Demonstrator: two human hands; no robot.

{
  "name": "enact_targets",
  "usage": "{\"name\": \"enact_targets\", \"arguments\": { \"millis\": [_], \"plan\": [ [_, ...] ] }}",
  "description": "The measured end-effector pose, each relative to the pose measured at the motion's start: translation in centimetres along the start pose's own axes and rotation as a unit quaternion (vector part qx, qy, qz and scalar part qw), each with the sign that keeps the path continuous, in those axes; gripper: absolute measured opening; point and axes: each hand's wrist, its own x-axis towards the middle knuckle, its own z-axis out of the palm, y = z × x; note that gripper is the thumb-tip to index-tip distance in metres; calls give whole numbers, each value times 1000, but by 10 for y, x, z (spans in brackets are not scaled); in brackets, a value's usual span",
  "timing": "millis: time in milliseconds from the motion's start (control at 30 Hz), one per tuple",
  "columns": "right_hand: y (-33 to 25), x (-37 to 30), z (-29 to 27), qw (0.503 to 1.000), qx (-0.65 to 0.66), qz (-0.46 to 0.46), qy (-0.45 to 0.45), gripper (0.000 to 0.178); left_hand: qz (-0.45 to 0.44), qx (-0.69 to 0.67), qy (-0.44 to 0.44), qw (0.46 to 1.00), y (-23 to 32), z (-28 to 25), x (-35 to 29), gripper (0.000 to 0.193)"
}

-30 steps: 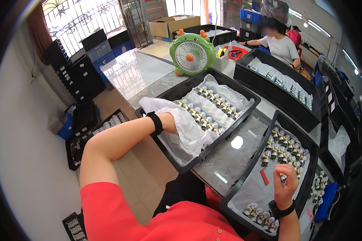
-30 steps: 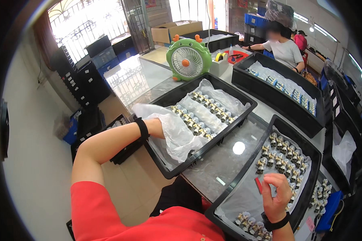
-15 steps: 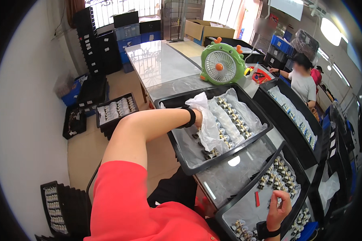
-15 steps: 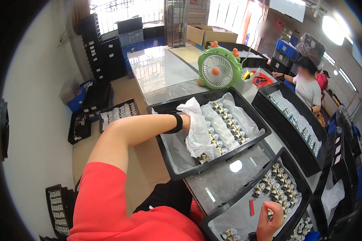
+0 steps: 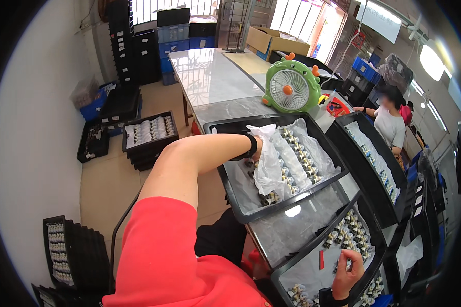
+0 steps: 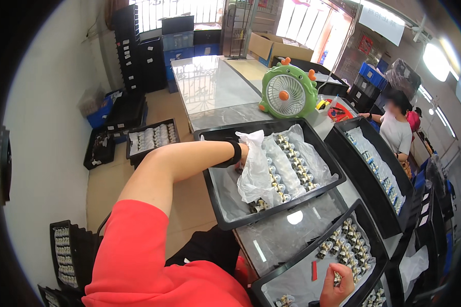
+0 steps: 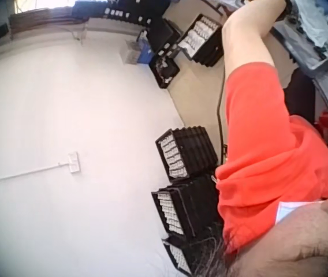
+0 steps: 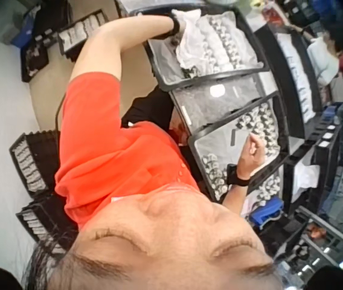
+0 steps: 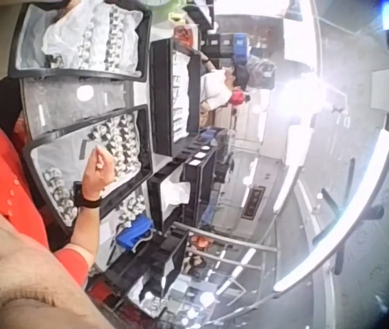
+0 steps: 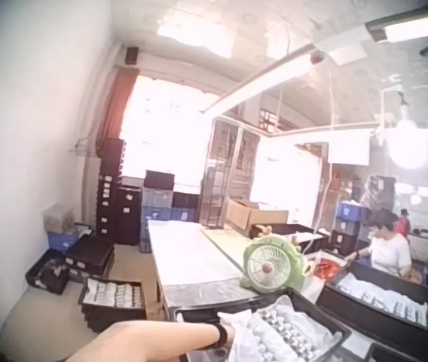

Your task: The person picks up small, wrapped miniature figures from a tray and unwraps them. They then use a red-handled tool to apply a substance to the base of the figures. The person places the treated figures into a separate tray lined with plastic. The process is repeated for multiple figures.

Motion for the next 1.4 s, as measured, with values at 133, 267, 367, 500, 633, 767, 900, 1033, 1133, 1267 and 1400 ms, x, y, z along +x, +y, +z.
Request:
{"name": "enact_targets", "arguments": {
  "millis": [133, 267, 367, 500, 633, 767, 900, 1033, 1133, 1267, 1400],
  "plan": [
    [1, 0, 0, 1000, 4, 4, -1, 5, -5, -1, 5, 1000, 0, -2, -1, 32],
    [1, 1, 0, 1000, -7, -3, -5, 5, -8, -2, 8, 1000, 4, -2, -2, 32],
    [0, 1, 1, 1000, -10, -2, -9, 5, -13, -5, 11, 1000, 6, -2, -4, 32],
    [0, 1, 2, 1000, -17, -11, -16, 7, -15, -5, 14, 1000, 7, 2, -6, 31],
    [-2, -3, -2, 998, -56, -21, -3, 8, 6, -7, 42, 999, 9, 2, 5, 31],
    [4, 8, -1, 997, -48, -65, 5, 9, 31, -19, 99, 994, -11, 22, -1, 31],
    [18, 22, -1, 998, -23, -42, 40, 10, 20, -48, 107, 993, -42, 20, -44, 30],
    [52, 20, -15, 996, -11, 81, 44, 9, -22, 4, 7, 1000, 1, -62, -38, 28],
    [83, 10, -13, 992, -18, 126, -6, 12, -84, -196, 38, 976, 43, -111, -39, 27],
    [90, 5, -1, 988, -34, 126, -85, 19, -75, -339, 171, 922, 52, -118, -25, 63],
    [81, 1, 2, 985, -39, 123, -116, 20, -61, -273, 162, 946, 61, -92, 18, 91]
  ]
}}
